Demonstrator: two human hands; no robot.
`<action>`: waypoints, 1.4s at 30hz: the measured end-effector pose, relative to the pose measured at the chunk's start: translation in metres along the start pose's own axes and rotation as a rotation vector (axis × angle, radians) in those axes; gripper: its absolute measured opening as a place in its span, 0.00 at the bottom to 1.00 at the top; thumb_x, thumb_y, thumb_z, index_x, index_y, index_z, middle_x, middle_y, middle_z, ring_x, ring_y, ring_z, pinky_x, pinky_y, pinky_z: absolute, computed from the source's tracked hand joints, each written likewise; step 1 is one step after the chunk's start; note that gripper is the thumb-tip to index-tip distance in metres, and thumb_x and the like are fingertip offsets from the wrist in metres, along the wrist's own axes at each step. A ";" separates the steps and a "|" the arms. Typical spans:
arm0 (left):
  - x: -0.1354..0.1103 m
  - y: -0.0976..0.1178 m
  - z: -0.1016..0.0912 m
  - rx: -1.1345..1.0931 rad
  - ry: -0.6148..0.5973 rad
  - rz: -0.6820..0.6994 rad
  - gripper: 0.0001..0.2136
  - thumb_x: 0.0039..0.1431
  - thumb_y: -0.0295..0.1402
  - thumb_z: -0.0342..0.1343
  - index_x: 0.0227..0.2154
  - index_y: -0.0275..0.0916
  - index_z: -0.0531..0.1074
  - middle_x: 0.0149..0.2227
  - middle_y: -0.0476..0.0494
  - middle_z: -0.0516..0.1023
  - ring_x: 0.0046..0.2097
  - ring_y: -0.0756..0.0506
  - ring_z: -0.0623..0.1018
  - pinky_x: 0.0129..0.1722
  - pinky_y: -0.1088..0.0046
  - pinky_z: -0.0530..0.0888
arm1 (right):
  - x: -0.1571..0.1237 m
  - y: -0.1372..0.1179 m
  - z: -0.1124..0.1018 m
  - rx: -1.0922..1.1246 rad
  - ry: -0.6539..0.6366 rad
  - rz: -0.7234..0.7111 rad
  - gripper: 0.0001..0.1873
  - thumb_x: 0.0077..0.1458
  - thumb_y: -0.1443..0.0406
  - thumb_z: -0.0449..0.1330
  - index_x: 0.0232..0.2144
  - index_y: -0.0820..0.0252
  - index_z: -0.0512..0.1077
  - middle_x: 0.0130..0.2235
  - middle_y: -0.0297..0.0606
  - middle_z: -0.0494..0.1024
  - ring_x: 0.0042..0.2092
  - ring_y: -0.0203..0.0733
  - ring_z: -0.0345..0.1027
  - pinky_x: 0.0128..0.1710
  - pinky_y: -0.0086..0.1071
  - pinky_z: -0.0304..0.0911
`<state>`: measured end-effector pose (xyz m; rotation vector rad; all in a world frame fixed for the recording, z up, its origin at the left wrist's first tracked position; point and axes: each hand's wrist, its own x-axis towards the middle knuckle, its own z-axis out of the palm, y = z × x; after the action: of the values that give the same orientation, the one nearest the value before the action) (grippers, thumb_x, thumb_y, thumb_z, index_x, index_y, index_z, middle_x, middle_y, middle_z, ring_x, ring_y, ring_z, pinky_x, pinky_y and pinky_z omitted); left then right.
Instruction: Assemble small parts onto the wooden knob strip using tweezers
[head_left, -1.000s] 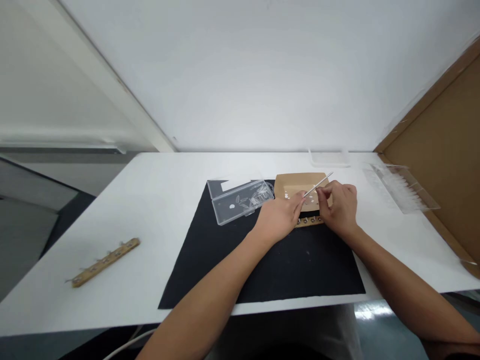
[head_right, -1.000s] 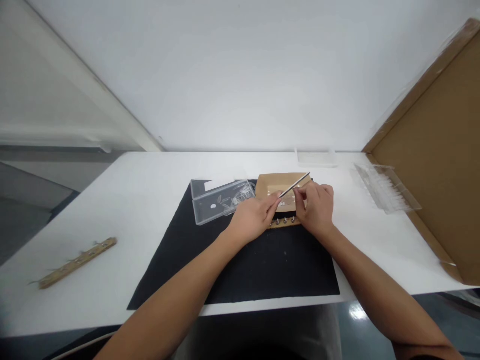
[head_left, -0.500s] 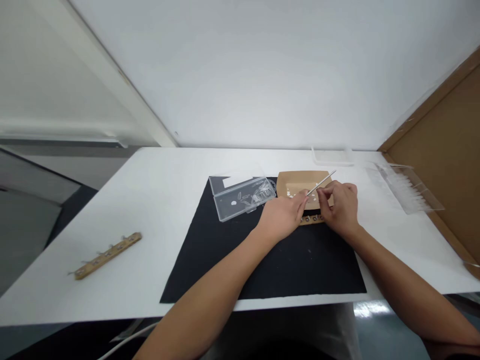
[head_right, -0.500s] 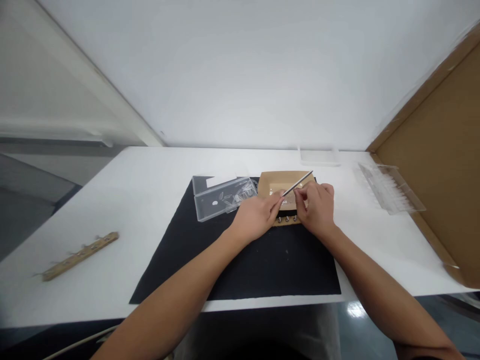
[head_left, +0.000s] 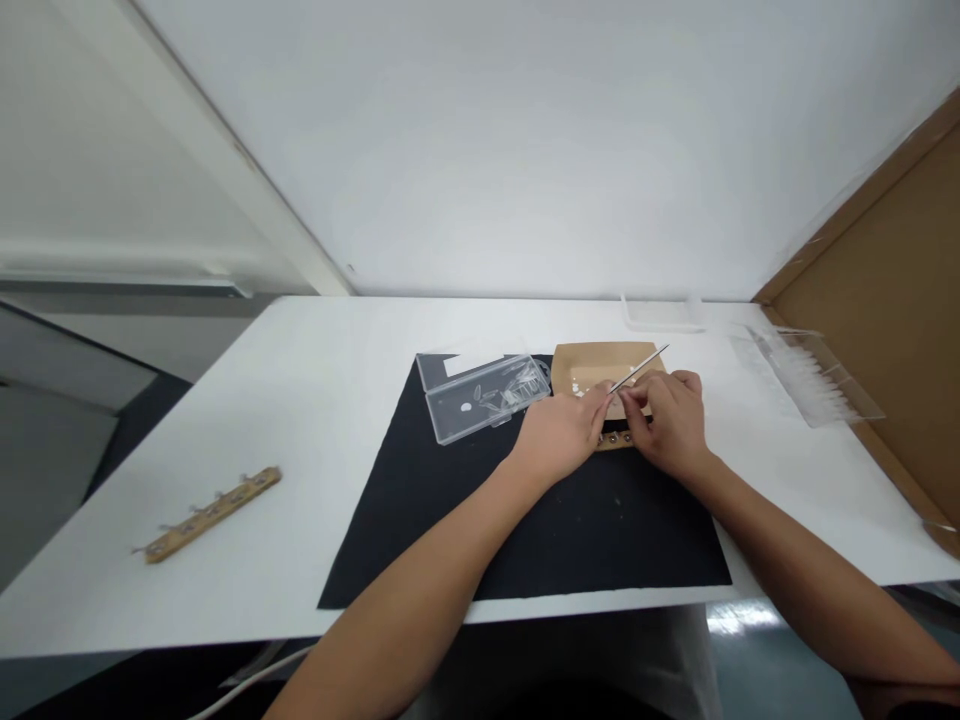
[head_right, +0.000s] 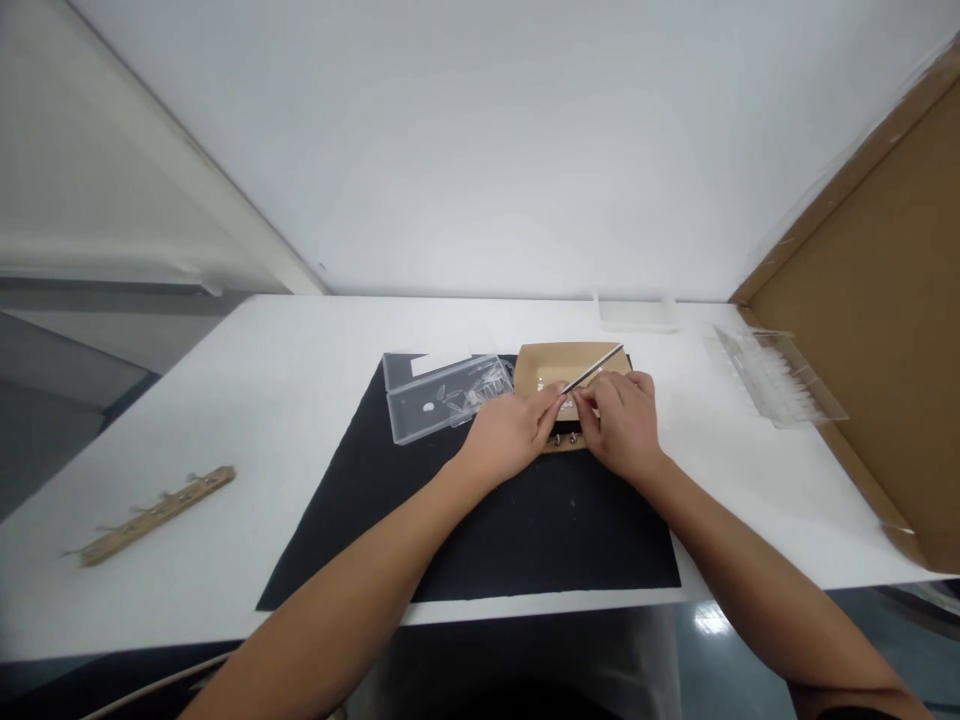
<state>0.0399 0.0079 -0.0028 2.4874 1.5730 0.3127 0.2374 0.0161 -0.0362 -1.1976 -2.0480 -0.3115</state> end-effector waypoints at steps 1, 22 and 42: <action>0.000 0.000 0.000 -0.006 0.002 -0.004 0.23 0.79 0.44 0.38 0.64 0.46 0.70 0.36 0.39 0.85 0.39 0.38 0.85 0.39 0.65 0.78 | 0.000 0.000 0.000 -0.015 0.013 0.007 0.09 0.69 0.64 0.58 0.34 0.54 0.64 0.30 0.32 0.77 0.32 0.42 0.69 0.46 0.43 0.55; 0.000 0.002 0.005 -0.029 0.000 -0.001 0.23 0.79 0.44 0.39 0.65 0.44 0.70 0.40 0.36 0.86 0.41 0.37 0.86 0.42 0.63 0.79 | 0.000 0.003 -0.002 -0.019 0.034 0.047 0.08 0.67 0.65 0.59 0.34 0.55 0.65 0.29 0.31 0.75 0.31 0.41 0.69 0.45 0.43 0.54; -0.001 0.001 0.000 -0.002 -0.008 0.005 0.22 0.79 0.43 0.38 0.65 0.47 0.70 0.39 0.38 0.86 0.39 0.38 0.85 0.40 0.65 0.78 | -0.003 0.006 -0.004 -0.017 0.026 0.069 0.08 0.69 0.64 0.58 0.34 0.55 0.64 0.30 0.32 0.76 0.32 0.42 0.70 0.46 0.44 0.55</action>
<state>0.0398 0.0066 -0.0024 2.4882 1.5631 0.3041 0.2455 0.0153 -0.0358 -1.2654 -1.9805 -0.3095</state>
